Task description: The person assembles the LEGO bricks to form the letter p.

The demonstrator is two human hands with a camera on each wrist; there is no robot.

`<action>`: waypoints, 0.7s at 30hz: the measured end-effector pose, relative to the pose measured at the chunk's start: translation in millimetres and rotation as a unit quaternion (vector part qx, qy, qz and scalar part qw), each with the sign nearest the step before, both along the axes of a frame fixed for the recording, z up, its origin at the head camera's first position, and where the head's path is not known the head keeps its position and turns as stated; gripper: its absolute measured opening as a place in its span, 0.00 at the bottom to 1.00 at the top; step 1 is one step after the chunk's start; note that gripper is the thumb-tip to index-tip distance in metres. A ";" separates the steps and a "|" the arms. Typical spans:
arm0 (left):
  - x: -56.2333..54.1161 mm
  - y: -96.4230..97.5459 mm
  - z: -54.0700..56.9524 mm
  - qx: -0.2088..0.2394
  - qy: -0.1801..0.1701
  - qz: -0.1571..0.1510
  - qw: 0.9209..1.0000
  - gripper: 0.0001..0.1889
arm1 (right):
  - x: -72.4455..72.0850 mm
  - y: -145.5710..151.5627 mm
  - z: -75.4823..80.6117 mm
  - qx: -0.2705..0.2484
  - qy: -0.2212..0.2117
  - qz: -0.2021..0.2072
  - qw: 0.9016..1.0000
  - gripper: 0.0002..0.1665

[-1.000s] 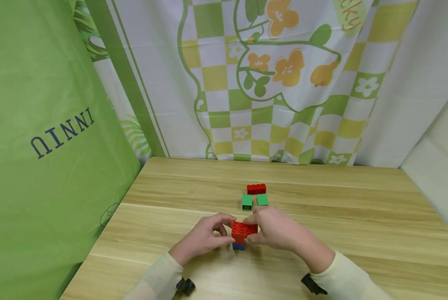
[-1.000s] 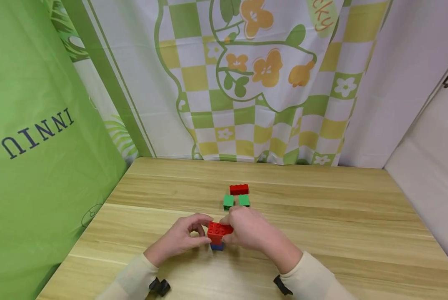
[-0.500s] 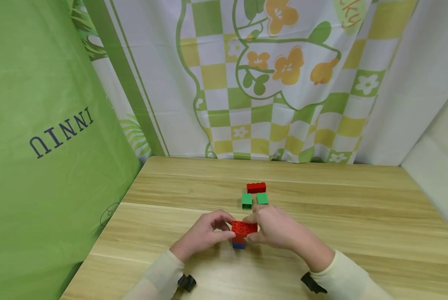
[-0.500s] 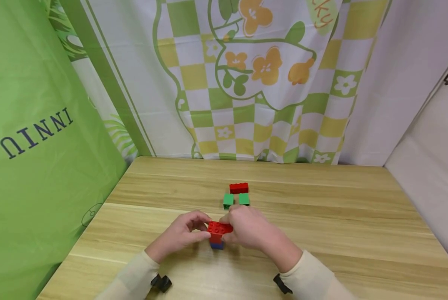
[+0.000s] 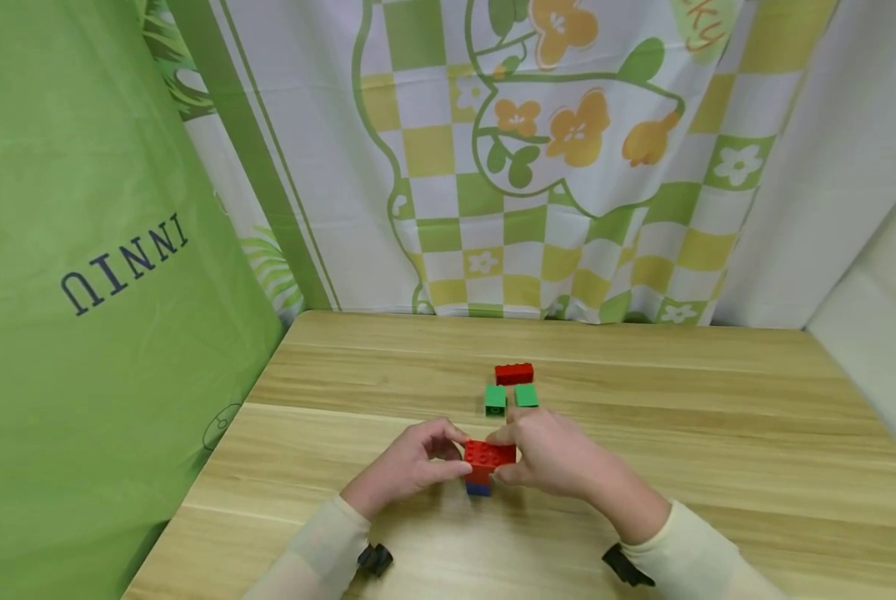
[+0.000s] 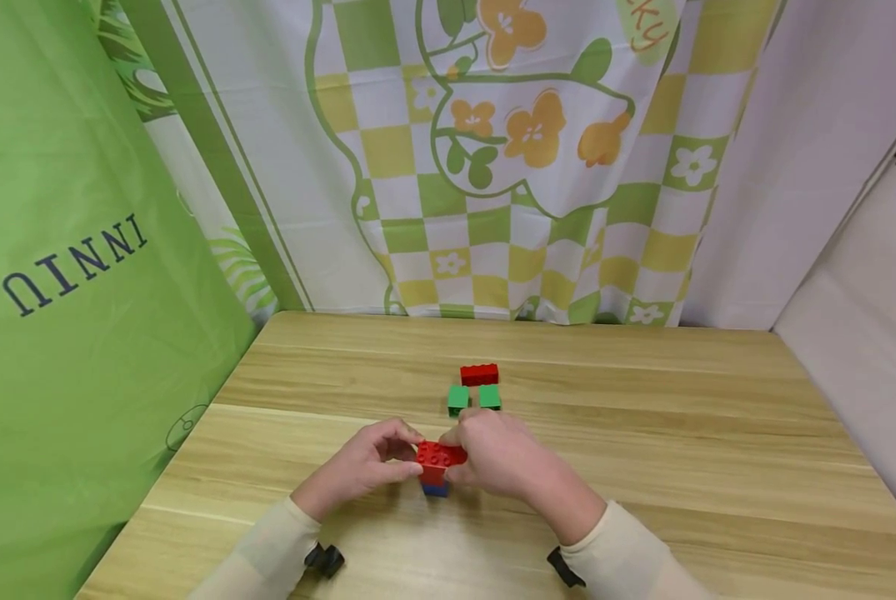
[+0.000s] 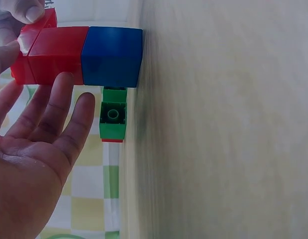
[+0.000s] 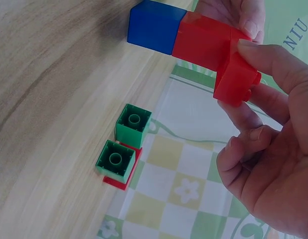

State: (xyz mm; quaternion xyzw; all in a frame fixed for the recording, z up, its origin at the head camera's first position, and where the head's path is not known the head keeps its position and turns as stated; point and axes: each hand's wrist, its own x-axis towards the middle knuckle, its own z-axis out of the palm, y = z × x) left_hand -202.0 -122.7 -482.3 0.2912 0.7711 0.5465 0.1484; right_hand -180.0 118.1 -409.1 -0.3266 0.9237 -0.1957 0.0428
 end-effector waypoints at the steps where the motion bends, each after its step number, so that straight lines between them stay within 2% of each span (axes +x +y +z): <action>1: -0.1 0.2 -0.1 0.000 0.000 0.001 1.000 0.11 | -0.1 0.1 -0.1 0.000 0.000 0.000 1.000 0.24; 8: -0.3 1.8 2.5 0.004 0.013 -0.003 1.000 0.11 | -1.5 0.7 0.0 -0.005 -0.001 -0.001 1.000 0.23; 15: 10.4 2.8 26.2 0.009 0.031 -0.018 0.999 0.09 | -1.8 1.5 -2.3 -0.019 -0.012 -0.004 1.000 0.22; 21: 0.2 -0.7 5.1 0.004 0.023 -0.016 1.000 0.10 | -1.4 5.1 -9.0 -0.038 -0.022 -0.014 0.999 0.22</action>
